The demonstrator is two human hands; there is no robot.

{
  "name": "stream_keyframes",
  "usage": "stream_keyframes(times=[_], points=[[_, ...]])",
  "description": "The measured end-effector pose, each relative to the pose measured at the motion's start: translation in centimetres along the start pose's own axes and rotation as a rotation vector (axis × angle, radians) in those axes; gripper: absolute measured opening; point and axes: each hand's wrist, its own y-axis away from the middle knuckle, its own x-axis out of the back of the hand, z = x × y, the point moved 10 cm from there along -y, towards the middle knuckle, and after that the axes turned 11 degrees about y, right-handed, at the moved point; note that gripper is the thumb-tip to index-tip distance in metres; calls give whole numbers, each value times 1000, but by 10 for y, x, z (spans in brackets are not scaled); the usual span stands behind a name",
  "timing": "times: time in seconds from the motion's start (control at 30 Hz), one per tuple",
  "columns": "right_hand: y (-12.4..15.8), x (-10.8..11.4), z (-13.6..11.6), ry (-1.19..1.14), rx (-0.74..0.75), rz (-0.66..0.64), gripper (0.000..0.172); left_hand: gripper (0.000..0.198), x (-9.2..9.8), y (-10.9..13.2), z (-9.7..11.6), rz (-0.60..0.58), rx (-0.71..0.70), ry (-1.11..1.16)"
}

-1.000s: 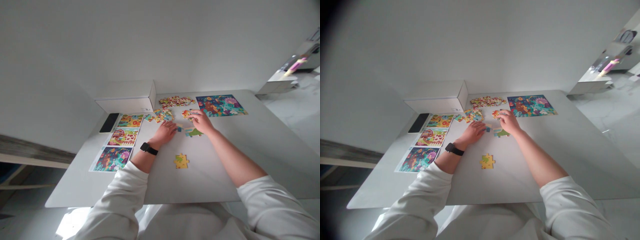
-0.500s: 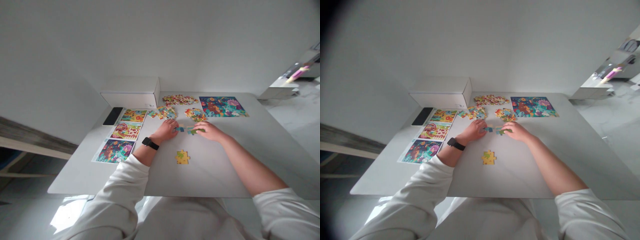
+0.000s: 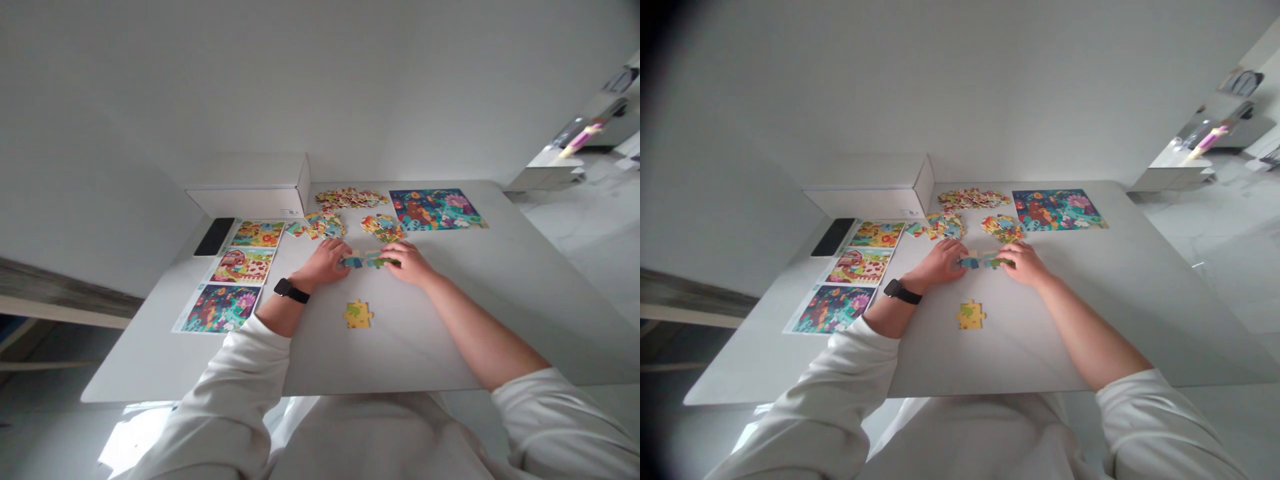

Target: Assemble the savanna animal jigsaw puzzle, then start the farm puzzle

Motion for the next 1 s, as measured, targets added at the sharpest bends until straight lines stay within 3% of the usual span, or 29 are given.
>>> stream_keyframes(times=[0.27,1.0], points=[[0,-1,-4,24,3,-23,27,38,-12,-2,10,-40,6,-45],[1,-1,-4,1,-16,-65,30,37,-17,-2,14,-94,-4,-130]])
